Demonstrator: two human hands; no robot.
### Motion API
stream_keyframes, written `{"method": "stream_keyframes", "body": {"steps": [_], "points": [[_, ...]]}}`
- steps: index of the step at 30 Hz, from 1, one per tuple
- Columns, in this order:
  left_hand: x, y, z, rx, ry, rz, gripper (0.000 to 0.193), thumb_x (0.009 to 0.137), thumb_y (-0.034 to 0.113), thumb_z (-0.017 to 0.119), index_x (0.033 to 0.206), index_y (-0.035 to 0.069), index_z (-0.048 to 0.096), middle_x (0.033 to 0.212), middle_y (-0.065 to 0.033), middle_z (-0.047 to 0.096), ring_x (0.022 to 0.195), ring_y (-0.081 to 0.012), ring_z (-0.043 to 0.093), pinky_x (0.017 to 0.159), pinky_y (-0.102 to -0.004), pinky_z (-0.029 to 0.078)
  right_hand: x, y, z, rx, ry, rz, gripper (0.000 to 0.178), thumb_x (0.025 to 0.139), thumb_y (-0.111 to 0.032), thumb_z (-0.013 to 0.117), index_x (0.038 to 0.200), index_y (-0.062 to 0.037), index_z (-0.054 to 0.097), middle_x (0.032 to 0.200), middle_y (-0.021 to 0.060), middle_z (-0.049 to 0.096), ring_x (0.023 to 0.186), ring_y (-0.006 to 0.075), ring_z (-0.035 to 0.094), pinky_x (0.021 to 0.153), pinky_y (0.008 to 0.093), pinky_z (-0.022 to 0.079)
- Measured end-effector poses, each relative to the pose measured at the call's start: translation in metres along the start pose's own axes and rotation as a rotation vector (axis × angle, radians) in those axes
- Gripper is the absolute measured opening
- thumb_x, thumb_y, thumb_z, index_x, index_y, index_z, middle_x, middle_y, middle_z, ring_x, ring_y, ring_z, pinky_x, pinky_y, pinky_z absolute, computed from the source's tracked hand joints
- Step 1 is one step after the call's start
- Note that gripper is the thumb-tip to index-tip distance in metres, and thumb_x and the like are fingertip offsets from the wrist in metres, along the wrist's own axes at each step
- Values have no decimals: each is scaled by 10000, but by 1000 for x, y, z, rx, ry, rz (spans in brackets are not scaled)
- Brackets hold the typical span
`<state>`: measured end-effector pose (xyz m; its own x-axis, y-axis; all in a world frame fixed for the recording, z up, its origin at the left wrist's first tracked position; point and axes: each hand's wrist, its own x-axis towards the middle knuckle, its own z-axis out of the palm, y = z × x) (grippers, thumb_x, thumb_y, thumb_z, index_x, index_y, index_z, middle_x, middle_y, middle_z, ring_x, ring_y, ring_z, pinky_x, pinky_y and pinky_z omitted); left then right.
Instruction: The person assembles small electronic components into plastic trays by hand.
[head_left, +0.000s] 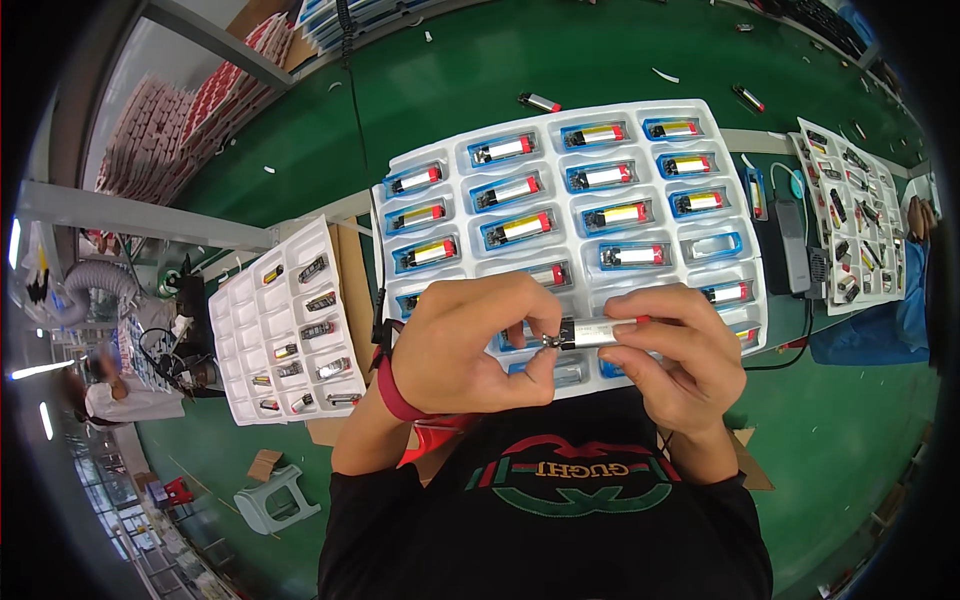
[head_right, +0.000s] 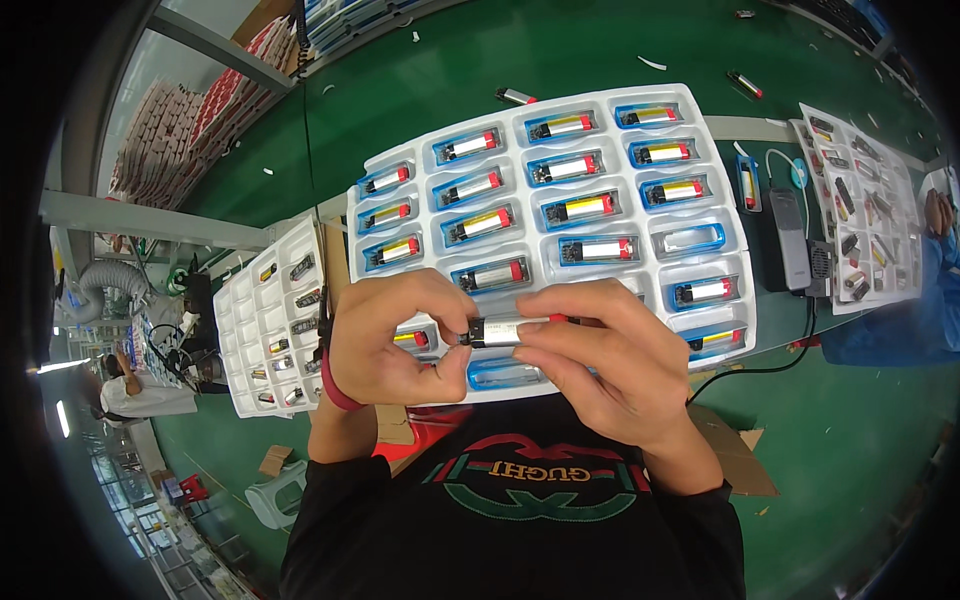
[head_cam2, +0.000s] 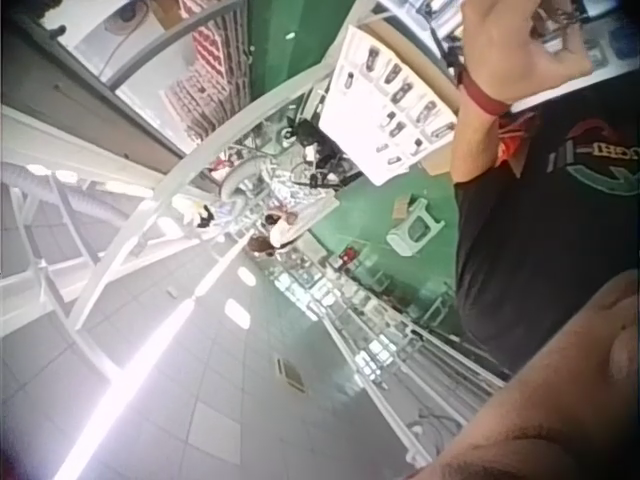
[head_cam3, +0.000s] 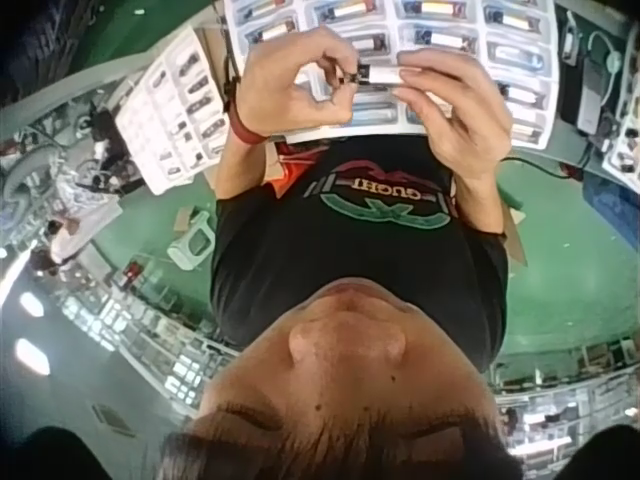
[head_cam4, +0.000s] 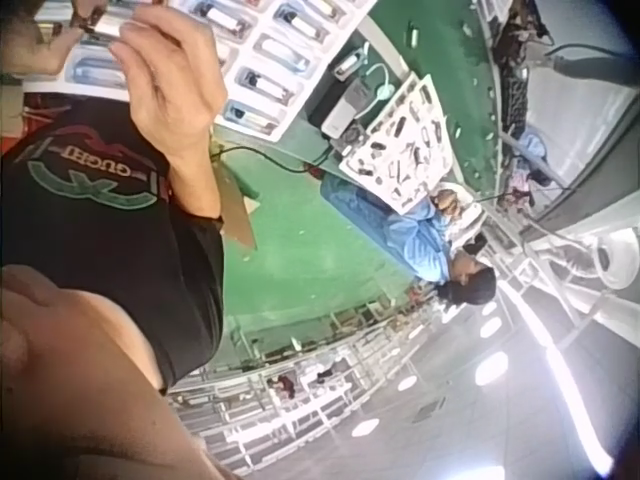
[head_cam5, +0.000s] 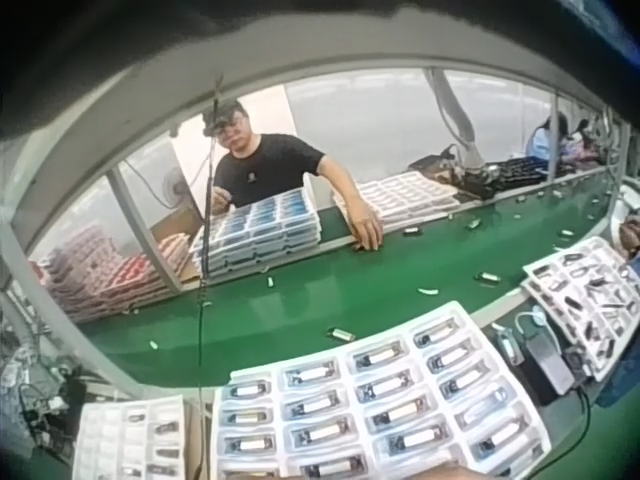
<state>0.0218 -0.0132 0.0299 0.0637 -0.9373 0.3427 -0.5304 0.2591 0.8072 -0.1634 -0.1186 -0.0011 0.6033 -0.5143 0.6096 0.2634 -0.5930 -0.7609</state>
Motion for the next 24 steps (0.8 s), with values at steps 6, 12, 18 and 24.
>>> {"method": "stream_keyframes", "body": {"steps": [6, 12, 18, 24], "points": [[-9, 7, 9, 192, -59, 86, 219, 572, -27, 674, 770, 22, 595, 731, -81, 612, 581, -211, 591, 522, -274, 469, -14, -3, -5, 12, -11, -2, 268, 683, 61, 771, 926, 26, 664, 980, 167, 665, 820, 225, 652, 650, 270, 526], [-15, 15, 23, 321, -62, 92, 213, 627, 58, 707, 823, 85, 629, 755, -34, 592, 584, -223, 582, 482, -314, 458, -28, -2, -12, 52, 16, 14, 294, 676, 68, 768, 951, 31, 670, 972, 163, 665, 820, 240, 653, 679, 297, 521], [-38, 8, 30, 476, -123, -169, 325, 681, 152, 767, 973, 89, 638, 902, -69, 627, 721, -236, 614, 614, -327, 506, -50, 19, -37, 291, 76, 312, 280, 725, 108, 724, 984, 40, 643, 1043, 156, 618, 950, 218, 627, 779, 294, 537], [-60, -5, 45, 663, -302, -224, 280, 727, 200, 735, 976, 101, 650, 899, -43, 623, 841, -241, 598, 709, -360, 503, -63, 22, -58, 528, -16, 542, 258, 771, 105, 689, 1007, 60, 595, 1032, 182, 606, 872, 203, 618, 720, 279, 527]]}}
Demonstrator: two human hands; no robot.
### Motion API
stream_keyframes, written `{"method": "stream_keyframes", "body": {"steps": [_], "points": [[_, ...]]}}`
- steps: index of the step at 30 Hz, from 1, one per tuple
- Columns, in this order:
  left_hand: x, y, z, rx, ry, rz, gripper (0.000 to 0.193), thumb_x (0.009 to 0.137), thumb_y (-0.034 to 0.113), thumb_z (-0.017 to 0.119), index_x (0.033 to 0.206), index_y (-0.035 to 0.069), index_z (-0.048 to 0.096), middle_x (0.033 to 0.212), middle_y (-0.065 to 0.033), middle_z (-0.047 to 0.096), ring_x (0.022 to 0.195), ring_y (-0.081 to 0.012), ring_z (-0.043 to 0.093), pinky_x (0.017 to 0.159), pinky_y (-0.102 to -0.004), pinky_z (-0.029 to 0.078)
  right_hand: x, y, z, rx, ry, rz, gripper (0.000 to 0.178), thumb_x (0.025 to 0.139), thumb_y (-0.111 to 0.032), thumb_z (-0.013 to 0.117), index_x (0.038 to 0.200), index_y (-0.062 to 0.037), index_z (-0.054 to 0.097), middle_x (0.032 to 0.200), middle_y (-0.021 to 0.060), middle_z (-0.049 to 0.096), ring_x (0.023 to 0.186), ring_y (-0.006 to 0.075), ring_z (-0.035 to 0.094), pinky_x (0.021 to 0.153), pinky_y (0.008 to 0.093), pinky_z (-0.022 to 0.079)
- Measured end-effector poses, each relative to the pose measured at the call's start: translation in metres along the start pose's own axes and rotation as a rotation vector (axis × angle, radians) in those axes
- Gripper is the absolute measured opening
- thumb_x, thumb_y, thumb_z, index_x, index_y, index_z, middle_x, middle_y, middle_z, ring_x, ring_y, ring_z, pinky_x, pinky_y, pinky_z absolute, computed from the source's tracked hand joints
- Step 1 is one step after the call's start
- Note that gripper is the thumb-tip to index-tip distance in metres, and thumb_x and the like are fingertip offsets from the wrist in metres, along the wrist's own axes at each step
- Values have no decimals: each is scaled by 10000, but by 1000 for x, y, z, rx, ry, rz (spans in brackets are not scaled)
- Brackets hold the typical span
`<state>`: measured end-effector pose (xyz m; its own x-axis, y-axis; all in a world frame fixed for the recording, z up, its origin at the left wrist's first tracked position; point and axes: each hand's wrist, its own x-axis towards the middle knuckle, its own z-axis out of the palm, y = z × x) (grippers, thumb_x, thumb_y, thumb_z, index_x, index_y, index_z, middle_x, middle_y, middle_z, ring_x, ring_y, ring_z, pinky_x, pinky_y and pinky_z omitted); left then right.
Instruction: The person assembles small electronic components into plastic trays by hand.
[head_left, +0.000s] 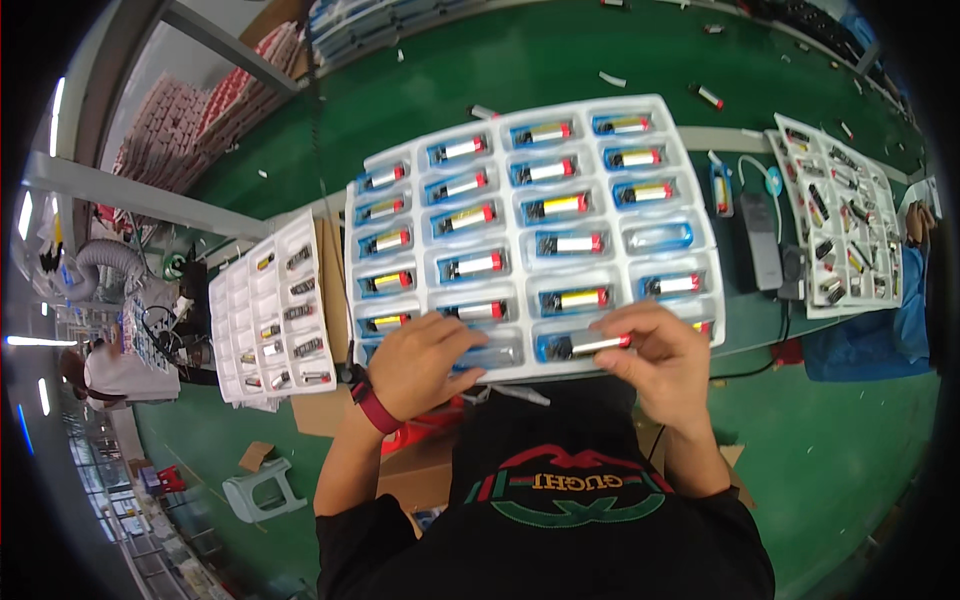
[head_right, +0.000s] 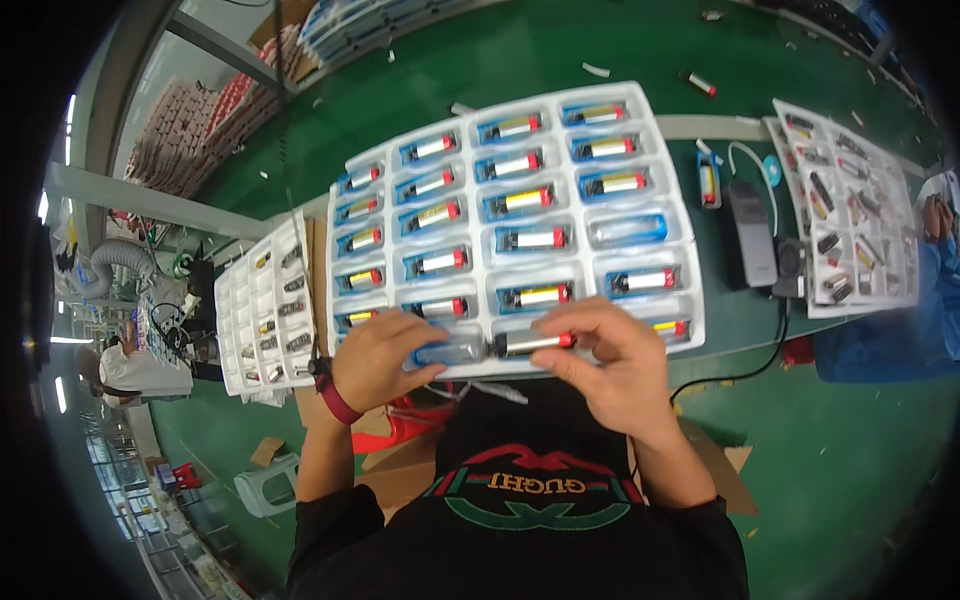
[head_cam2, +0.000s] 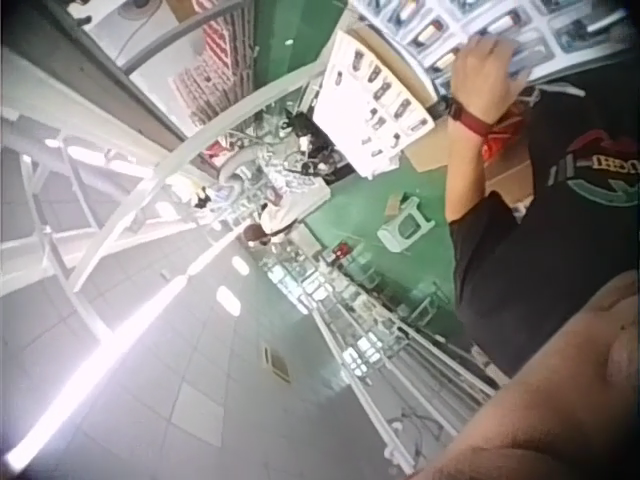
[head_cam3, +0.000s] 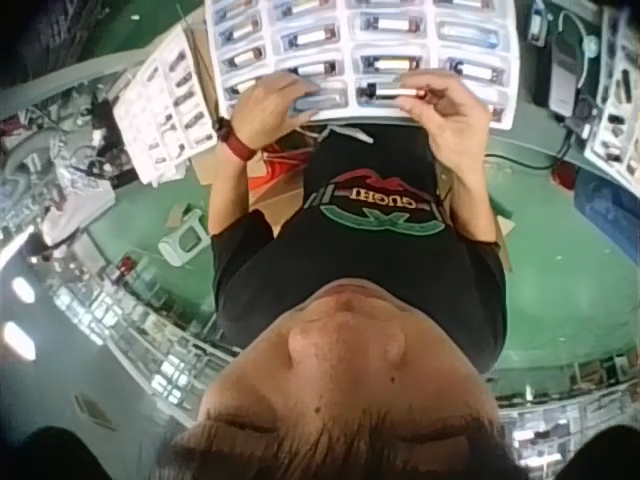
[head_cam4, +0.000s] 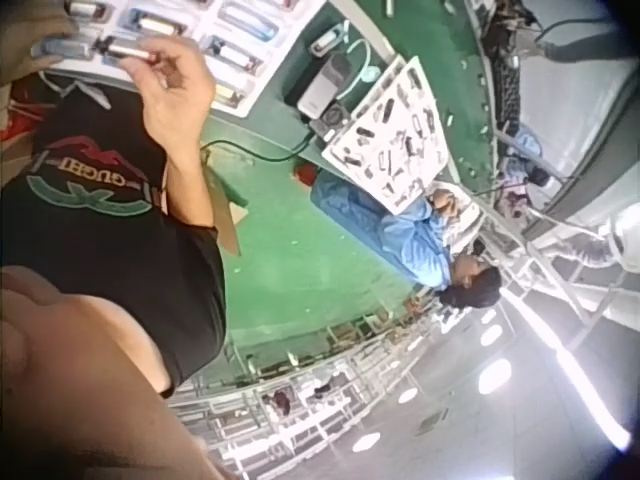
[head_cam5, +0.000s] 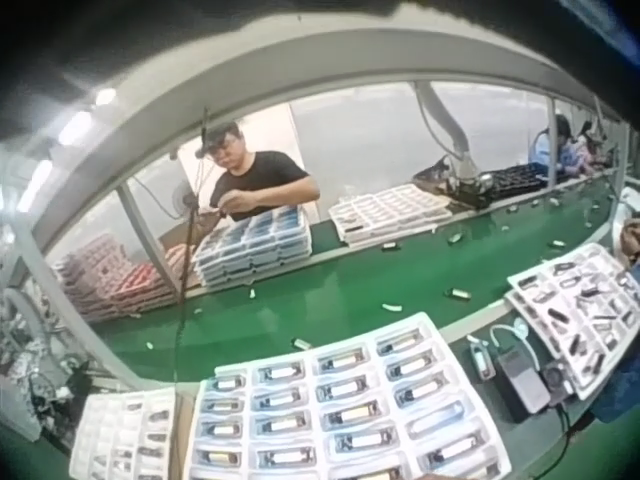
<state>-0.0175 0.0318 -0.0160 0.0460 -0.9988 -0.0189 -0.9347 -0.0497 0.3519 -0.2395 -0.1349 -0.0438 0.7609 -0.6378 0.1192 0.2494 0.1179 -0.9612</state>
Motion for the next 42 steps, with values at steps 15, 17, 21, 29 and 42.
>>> {"method": "stream_keyframes", "body": {"steps": [15, 17, 21, 29, 42], "points": [[-10, 11, 2, -1906, 958, -17, 584, 811, -2, 570, 1369, -26, 397, 1144, -268, 591, 693, -344, 689, 509, -329, 576, 25, -21, -2, 165, -145, 179, 237, 845, 88, 626, 1081, 74, 622, 880, 158, 645, 701, 196, 679, 578, 261, 566], [-9, 8, 14, -2014, 939, 40, 635, 826, 106, 575, 1395, -47, 341, 1267, -299, 509, 865, -447, 665, 647, -376, 613, 34, -25, 8, 80, -175, 104, 233, 859, 67, 621, 1092, 73, 618, 880, 154, 639, 708, 187, 676, 570, 258, 560], [3, 8, 14, -2370, 681, 266, 721, 895, 394, 505, 1430, -40, 293, 1394, -311, 380, 1132, -544, 505, 888, -475, 554, 41, -31, 30, 83, -214, 72, 217, 882, 56, 592, 1097, 71, 618, 888, 150, 627, 683, 173, 658, 570, 248, 548], [5, -6, -12, -2376, 509, 80, 650, 890, 138, 587, 1426, -56, 274, 1262, -276, 492, 1145, -392, 555, 957, -389, 507, 41, -25, 59, 34, 14, -9, 306, 839, 57, 636, 1133, 80, 555, 941, 161, 646, 647, 159, 641, 544, 242, 526], [-20, -38, 1, -1527, 707, 118, 348, 799, -128, 652, 1082, -26, 477, 1223, -275, 552, 1189, -327, 554, 974, -380, 496, 53, -16, 132, -297, 71, -160, 326, 744, 10, 768, 1044, 31, 642, 868, 82, 621, 550, 78, 515, 467, 188, 363]]}}
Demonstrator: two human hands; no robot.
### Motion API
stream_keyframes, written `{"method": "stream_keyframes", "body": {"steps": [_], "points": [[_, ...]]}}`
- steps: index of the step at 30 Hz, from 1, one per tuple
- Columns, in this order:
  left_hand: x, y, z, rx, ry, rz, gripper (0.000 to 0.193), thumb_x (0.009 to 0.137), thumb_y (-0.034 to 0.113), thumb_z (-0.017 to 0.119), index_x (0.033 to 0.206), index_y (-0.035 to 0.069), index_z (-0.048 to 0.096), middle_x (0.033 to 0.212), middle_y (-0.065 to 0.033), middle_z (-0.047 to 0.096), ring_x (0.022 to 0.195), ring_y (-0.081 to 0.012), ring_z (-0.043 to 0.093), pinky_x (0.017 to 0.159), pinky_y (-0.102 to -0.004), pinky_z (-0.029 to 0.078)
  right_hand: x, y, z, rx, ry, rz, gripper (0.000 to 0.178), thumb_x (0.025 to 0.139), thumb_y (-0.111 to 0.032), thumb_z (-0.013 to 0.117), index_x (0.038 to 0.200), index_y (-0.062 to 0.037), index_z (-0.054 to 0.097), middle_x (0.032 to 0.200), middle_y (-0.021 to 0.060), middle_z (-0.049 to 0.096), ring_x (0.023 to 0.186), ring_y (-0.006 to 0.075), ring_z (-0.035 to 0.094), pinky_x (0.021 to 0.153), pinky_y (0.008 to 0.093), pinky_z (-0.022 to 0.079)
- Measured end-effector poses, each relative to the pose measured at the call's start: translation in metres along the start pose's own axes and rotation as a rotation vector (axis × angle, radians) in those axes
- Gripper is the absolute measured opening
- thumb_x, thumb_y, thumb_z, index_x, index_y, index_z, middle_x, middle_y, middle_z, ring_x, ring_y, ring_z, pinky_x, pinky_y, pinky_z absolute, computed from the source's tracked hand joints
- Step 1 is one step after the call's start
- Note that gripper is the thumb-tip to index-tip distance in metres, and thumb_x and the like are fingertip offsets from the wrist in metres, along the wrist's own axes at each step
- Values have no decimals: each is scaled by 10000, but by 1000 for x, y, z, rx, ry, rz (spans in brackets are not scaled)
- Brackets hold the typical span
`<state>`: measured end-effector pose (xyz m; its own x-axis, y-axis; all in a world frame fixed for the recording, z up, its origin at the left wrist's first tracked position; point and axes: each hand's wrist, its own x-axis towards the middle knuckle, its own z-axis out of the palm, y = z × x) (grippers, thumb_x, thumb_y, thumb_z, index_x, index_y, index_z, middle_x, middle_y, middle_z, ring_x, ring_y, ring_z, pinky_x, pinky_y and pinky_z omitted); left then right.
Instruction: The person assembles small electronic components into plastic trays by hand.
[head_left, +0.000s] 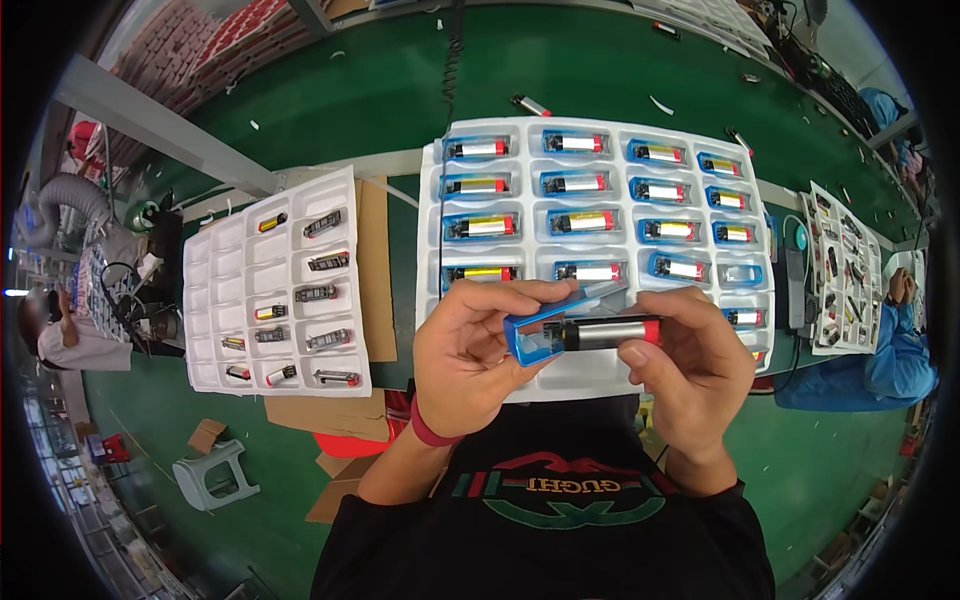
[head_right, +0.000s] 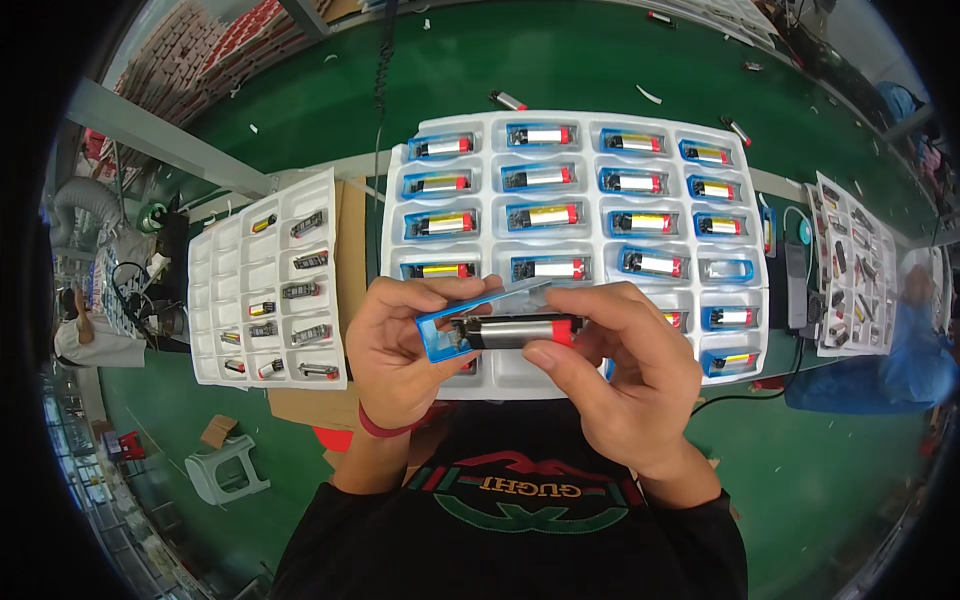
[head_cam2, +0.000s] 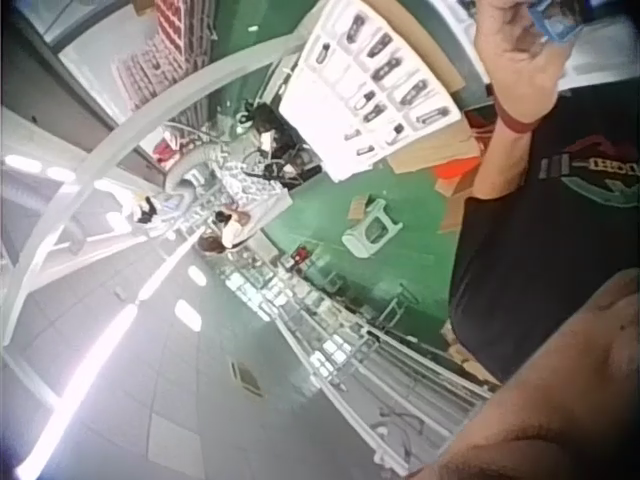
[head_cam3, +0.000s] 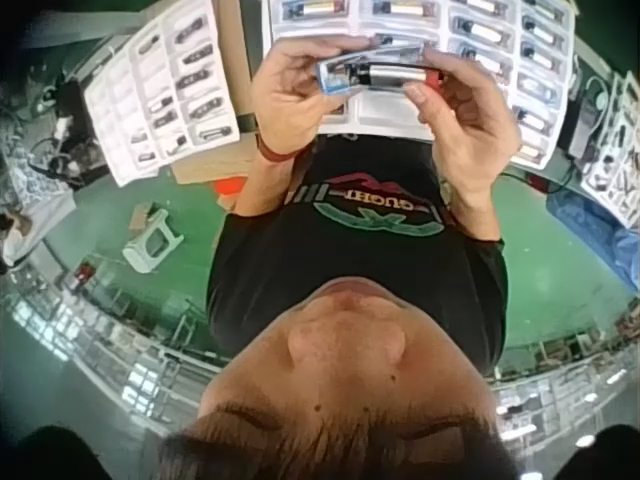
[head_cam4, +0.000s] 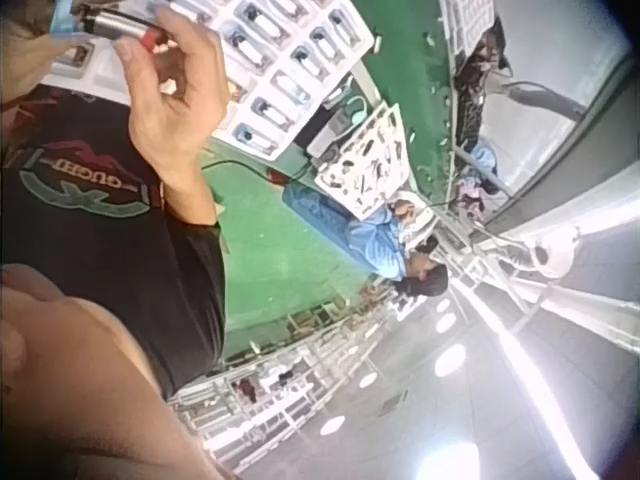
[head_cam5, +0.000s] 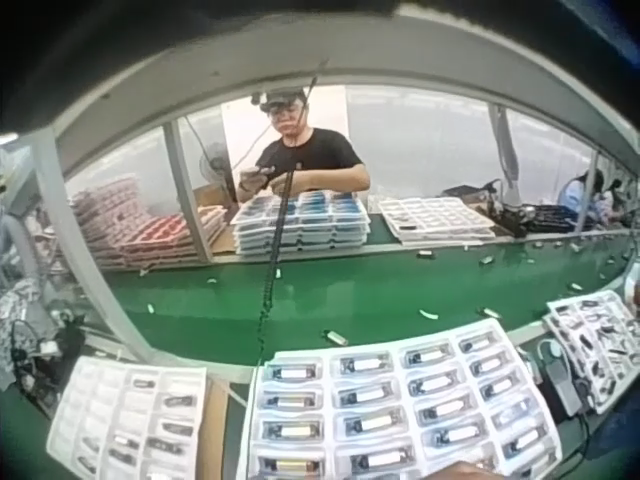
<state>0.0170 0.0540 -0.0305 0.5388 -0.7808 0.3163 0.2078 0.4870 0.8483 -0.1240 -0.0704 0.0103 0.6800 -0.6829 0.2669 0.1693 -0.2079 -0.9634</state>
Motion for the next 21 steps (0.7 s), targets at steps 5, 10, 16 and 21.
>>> {"method": "stream_keyframes", "body": {"steps": [5, 10, 16, 21], "points": [[-9, -3, -14, -79, -22, -51, 345, 804, -132, 644, 1075, -21, 460, 1227, -293, 545, 1180, -331, 558, 969, -392, 503, 1, 3, 16, -184, -48, -74, 318, 743, -28, 785, 1028, 15, 650, 819, 80, 630, 531, 61, 513, 460, 196, 361], [-5, -8, -19, -93, -43, -44, 345, 809, -131, 638, 1068, -10, 445, 1220, -300, 548, 1181, -340, 556, 975, -401, 501, 6, 3, 21, -338, -112, -117, 338, 719, -39, 802, 1025, -11, 662, 840, 73, 601, 512, 65, 454, 449, 205, 335], [-1, -10, -22, -69, -11, -29, 346, 801, -117, 657, 1018, 18, 424, 1197, -290, 563, 1186, -388, 543, 953, -402, 507, 13, 7, 37, -361, 59, 26, 381, 681, -25, 810, 1016, -46, 630, 908, 51, 471, 555, 62, 411, 455, 208, 343], [-1, -5, -24, -38, -14, 15, 379, 787, -108, 673, 1066, 6, 444, 1210, -278, 560, 1184, -371, 549, 963, -404, 489, 19, 8, 33, -115, -66, 343, 370, 715, -53, 798, 1026, -23, 601, 872, 55, 546, 614, 56, 533, 498, 200, 413]]}}
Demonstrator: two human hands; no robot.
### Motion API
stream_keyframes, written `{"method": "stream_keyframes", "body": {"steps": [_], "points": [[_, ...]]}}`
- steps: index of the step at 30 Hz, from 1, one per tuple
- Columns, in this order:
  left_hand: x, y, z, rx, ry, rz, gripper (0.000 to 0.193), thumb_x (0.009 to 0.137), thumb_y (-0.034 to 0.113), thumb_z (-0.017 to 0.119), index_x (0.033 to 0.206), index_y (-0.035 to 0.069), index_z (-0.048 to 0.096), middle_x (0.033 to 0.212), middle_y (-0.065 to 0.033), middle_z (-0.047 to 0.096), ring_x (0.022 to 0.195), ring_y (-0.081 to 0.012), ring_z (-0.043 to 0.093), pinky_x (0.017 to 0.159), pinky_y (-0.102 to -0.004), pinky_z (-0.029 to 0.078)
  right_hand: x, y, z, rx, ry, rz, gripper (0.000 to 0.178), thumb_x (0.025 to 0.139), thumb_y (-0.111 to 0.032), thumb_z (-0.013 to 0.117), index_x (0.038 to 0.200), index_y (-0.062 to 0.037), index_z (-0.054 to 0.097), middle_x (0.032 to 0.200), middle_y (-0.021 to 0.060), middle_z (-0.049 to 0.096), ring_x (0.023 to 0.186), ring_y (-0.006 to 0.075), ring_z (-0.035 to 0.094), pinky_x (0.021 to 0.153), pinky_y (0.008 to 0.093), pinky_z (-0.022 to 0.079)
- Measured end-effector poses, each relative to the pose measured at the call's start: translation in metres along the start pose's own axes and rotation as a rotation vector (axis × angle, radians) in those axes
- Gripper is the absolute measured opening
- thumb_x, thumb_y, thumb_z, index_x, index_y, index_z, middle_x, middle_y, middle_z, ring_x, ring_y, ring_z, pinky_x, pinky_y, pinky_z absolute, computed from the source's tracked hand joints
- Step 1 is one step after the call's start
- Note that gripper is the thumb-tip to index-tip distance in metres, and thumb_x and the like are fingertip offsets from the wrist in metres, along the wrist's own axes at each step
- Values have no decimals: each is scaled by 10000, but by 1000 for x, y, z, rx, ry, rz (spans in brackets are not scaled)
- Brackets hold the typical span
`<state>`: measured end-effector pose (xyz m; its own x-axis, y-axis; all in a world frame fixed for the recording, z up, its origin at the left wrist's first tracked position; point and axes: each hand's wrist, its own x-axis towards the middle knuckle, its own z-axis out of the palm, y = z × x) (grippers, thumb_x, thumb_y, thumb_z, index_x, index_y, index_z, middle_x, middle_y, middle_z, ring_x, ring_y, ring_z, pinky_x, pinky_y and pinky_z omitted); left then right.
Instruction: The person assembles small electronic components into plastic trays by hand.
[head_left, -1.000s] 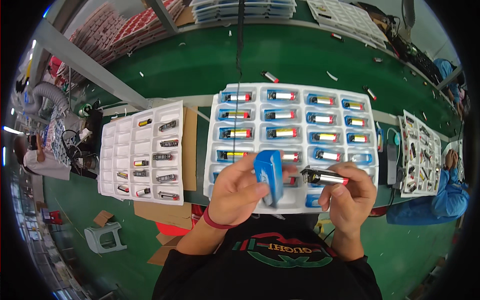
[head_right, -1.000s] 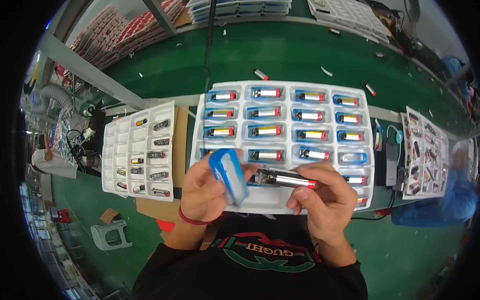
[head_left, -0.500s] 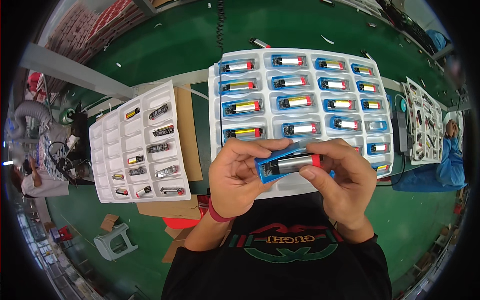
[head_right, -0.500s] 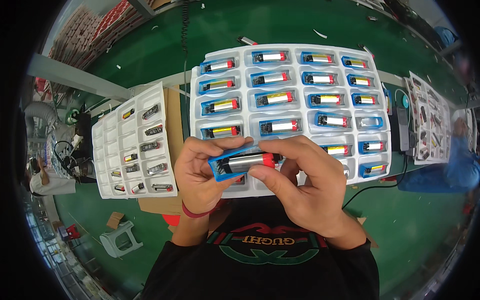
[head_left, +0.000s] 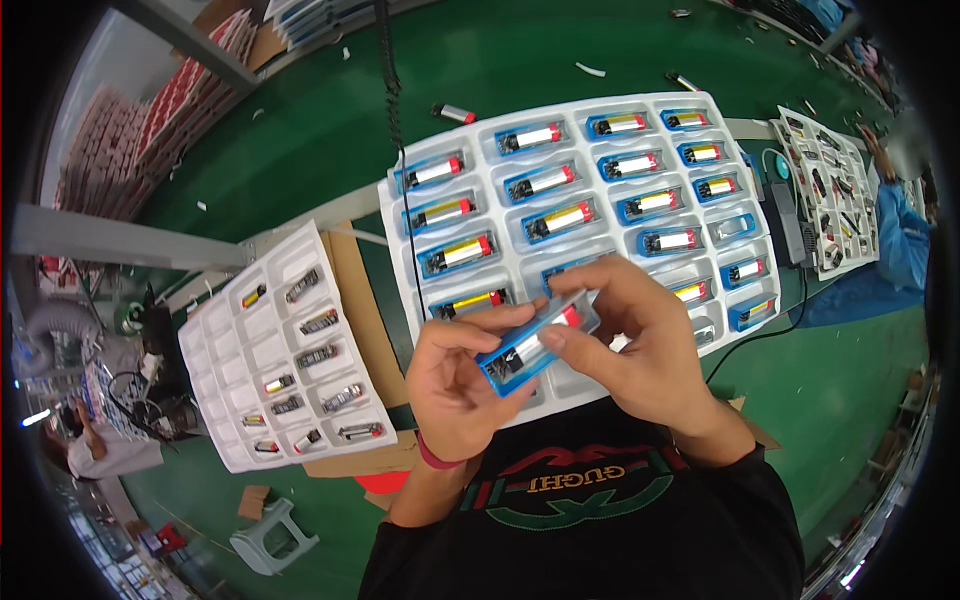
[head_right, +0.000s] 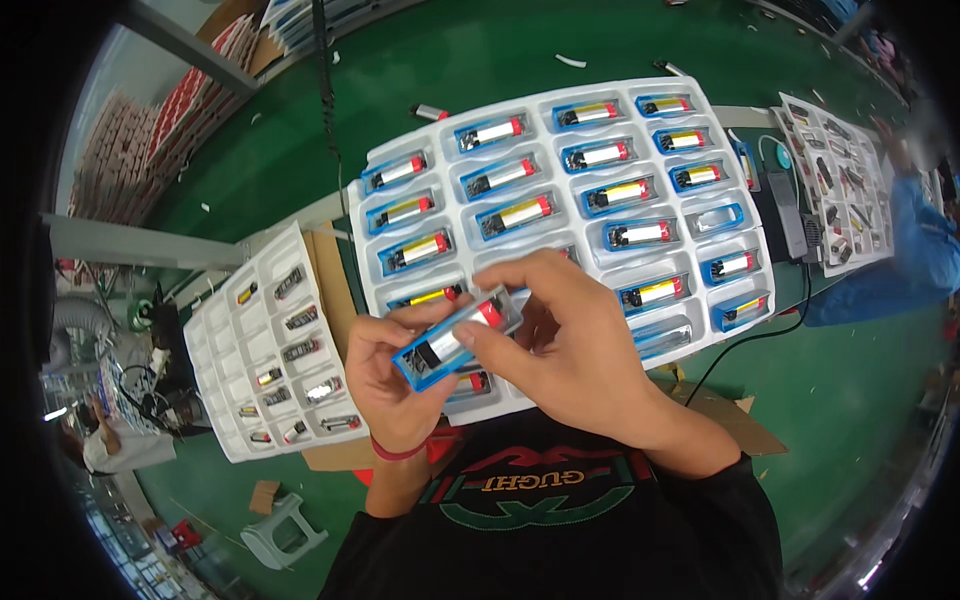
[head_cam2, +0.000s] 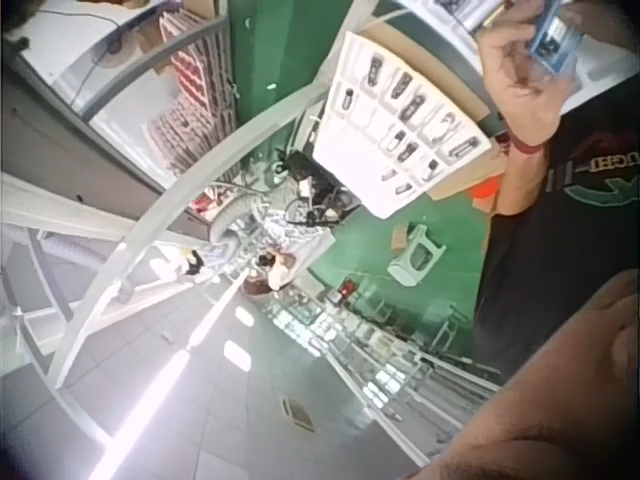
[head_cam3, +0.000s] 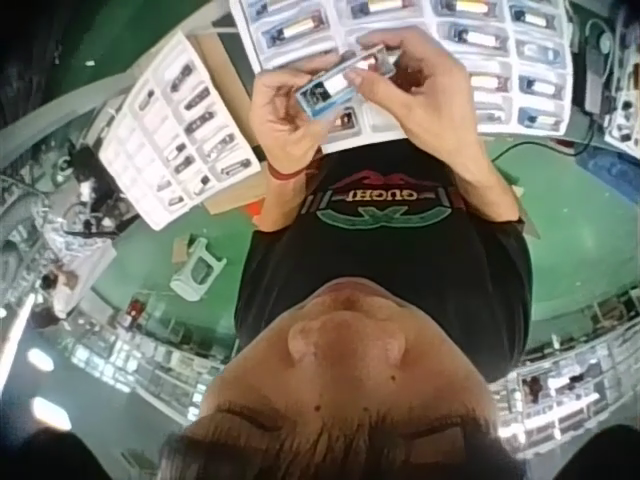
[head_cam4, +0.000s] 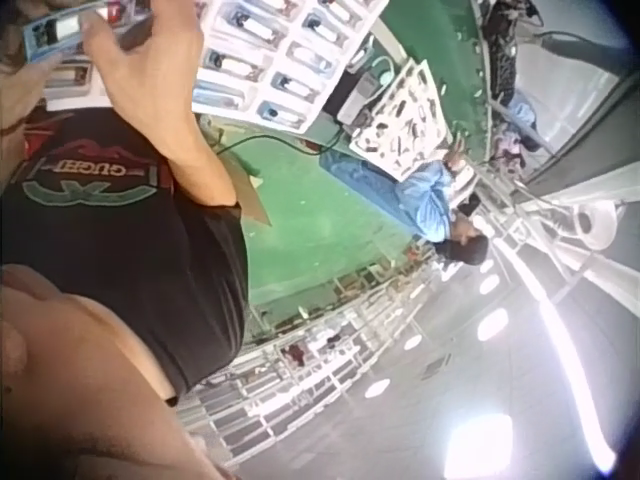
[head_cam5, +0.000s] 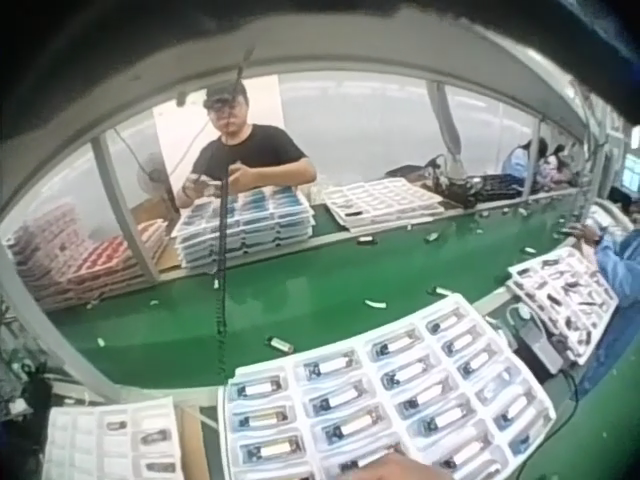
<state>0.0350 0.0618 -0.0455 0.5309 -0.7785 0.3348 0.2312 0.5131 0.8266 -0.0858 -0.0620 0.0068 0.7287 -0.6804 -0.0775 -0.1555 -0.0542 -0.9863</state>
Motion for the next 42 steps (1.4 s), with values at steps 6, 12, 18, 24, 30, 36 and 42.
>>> {"method": "stream_keyframes", "body": {"steps": [6, 12, 18, 24, 30, 36, 42], "points": [[-3, 25, 8, 521, 28, -428, 328, 838, -18, 661, 1158, -47, 597, 1057, -175, 648, 942, -202, 654, 798, -298, 535, -6, 8, -21, -137, -74, -202, 327, 761, -83, 776, 1042, -31, 616, 873, 79, 548, 666, 145, 579, 588, 279, 477], [5, 33, 15, 829, -243, -244, 302, 828, -13, 644, 1129, -5, 613, 932, -165, 664, 769, -238, 685, 681, -300, 544, -8, 8, -34, -319, -324, -339, 295, 812, -97, 700, 1084, -23, 615, 906, 159, 631, 742, 334, 631, 642, 384, 499], [2, 21, 17, 957, -225, 21, 385, 763, -7, 694, 1138, 36, 616, 940, -141, 659, 740, -263, 662, 646, -297, 517, -16, 14, -41, -329, -293, -406, 356, 794, -73, 699, 1133, -23, 602, 895, 155, 643, 781, 358, 635, 663, 396, 518], [0, 25, 23, 888, -315, -46, 352, 768, 33, 730, 1108, 35, 638, 944, -122, 663, 721, -208, 641, 644, -270, 508, -19, 14, -62, -308, -468, -419, 374, 792, -50, 691, 1149, -13, 588, 950, 171, 652, 816, 351, 654, 697, 389, 533], [-2, 25, 32, 702, -276, -250, 289, 749, 43, 755, 1020, 15, 661, 925, -120, 668, 795, -217, 670, 696, -291, 526, -28, 21, -70, -210, -318, -355, 326, 787, -58, 703, 1097, -32, 606, 917, 173, 654, 773, 342, 656, 657, 375, 520], [35, 37, 20, 980, -298, -305, 503, 700, 100, 823, 1140, 31, 588, 1076, -91, 626, 847, -172, 626, 721, -262, 512, -17, 37, -94, -308, -103, -485, 263, 719, -76, 763, 962, -23, 677, 872, 92, 579, 743, 265, 569, 626, 342, 472], [159, 24, -88, 1664, -174, 102, 201, 844, 47, 608, 1044, 39, 624, 938, -124, 644, 795, -248, 644, 693, -351, 504, -38, 57, -90, -546, -46, -605, 236, 652, -56, 770, 871, -43, 685, 849, 44, 585, 759, 242, 519, 674, 347, 426]]}}
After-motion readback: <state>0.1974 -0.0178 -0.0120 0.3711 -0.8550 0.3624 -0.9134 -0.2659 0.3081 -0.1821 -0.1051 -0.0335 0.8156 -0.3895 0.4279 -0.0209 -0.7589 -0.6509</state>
